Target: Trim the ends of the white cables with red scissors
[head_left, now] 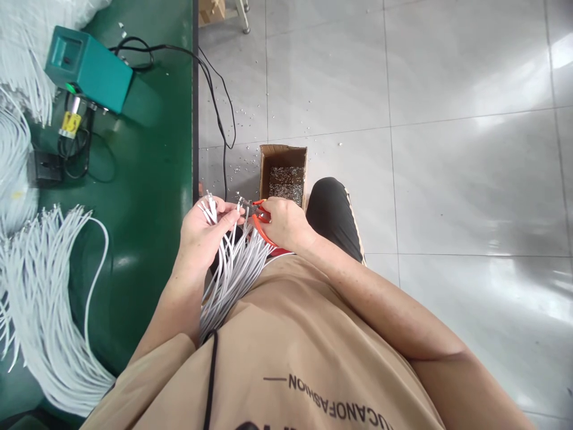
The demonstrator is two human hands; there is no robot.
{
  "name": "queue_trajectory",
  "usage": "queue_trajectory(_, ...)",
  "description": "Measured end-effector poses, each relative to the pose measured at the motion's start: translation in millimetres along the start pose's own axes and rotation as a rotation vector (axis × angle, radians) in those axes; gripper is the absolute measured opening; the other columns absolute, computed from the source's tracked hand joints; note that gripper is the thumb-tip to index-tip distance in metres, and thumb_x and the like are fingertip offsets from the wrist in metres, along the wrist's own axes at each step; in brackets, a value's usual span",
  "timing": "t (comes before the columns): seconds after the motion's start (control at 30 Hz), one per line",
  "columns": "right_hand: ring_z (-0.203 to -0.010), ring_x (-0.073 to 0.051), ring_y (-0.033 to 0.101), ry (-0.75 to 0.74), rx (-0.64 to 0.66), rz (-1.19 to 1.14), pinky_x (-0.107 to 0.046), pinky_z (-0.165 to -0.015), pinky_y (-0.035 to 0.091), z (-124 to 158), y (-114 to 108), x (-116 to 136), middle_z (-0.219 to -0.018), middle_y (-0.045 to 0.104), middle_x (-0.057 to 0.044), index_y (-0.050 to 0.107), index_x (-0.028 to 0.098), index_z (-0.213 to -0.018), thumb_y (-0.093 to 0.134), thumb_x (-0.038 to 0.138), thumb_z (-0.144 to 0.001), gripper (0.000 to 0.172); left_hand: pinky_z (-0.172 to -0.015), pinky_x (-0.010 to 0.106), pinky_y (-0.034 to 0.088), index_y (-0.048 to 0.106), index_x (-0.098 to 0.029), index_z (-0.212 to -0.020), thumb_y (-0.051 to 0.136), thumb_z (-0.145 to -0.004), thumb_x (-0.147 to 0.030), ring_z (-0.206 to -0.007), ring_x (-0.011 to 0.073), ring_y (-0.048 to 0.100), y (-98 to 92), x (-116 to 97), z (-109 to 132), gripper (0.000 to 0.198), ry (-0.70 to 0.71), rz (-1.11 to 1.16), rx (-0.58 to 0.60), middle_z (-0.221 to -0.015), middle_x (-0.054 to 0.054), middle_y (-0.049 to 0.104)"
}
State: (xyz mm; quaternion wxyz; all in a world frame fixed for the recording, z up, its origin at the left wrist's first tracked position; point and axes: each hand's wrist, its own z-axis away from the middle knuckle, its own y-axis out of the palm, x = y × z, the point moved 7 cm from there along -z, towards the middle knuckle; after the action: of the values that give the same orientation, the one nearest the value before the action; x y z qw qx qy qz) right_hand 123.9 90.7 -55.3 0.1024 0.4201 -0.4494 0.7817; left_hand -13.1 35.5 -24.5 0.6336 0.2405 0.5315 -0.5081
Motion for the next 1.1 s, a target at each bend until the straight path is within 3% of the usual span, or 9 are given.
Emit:
queue_trajectory(0.17,-0.078,-0.020,0.062,-0.030,0.019,0.111,-0.030,-0.069,0.040,1.6,-1.0,6.2,-0.083,0.068,-0.008,0.064,0.017,-0.074,0.053,0.038,-0.084,0.026,-0.069,0.026,0.050,0.051,-0.020,-0.072,0.074,-0.068,-0.023,-0.071,0.0147,0.066,-0.5,-2.8,1.8,0.024,0.064,-0.099,-0.037,-0.079,0.000,0.067)
queue_trajectory(0.33,-0.079,-0.021,0.063,-0.038,0.017,0.159,-0.031,-0.068,0.040,3.4,-3.7,7.4,-0.085,0.069,-0.009,0.065,0.016,-0.077,0.052,0.036,-0.085,0.026,-0.075,0.028,0.051,0.051,-0.021,-0.072,0.073,-0.069,-0.022,-0.074,0.0153,0.065,1.7,-7.3,4.2,0.023,0.089,-0.128,-0.022,-0.081,0.000,0.068)
queue_trajectory(0.63,-0.081,-0.022,0.062,-0.082,-0.014,0.142,-0.031,-0.070,0.040,5.4,-2.6,8.0,-0.085,0.068,-0.011,0.066,0.014,-0.077,0.051,0.033,-0.086,0.026,-0.068,0.028,0.051,0.046,-0.021,-0.069,0.070,-0.071,-0.017,-0.065,0.0142,0.066,3.9,-9.7,6.8,0.025,0.075,-0.088,-0.033,-0.076,0.000,0.070)
queue_trajectory(0.73,-0.075,-0.019,0.060,-0.026,-0.015,-0.050,-0.029,-0.066,0.041,3.6,-6.1,2.4,-0.080,0.067,-0.009,0.066,0.014,-0.072,0.054,0.034,-0.082,0.025,-0.064,0.025,0.049,0.043,-0.021,-0.069,0.068,-0.073,-0.016,-0.063,0.0128,0.064,4.7,-8.2,5.5,0.025,0.071,-0.071,-0.005,-0.074,0.000,0.069)
queue_trajectory(0.93,-0.070,-0.011,0.058,-0.007,-0.043,-0.810,-0.022,-0.067,0.045,-2.0,-16.4,2.8,-0.076,0.067,0.001,0.070,0.016,-0.087,0.055,0.025,-0.077,0.020,-0.059,0.024,0.045,0.042,-0.022,-0.070,0.065,-0.073,-0.013,-0.060,0.0116,0.060,5.7,-2.8,2.5,0.025,0.056,-0.031,0.046,-0.070,-0.002,0.065)
queue_trajectory(1.1,-0.067,-0.012,0.058,-0.049,-0.002,-0.901,-0.024,-0.067,0.047,-3.5,-16.1,9.0,-0.067,0.064,0.001,0.068,0.015,-0.079,0.056,0.025,-0.076,0.016,-0.054,0.023,0.039,0.042,-0.022,-0.070,0.064,-0.074,-0.015,-0.055,0.0103,0.055,9.1,-0.8,2.7,0.023,0.041,0.003,0.098,-0.066,-0.002,0.060)
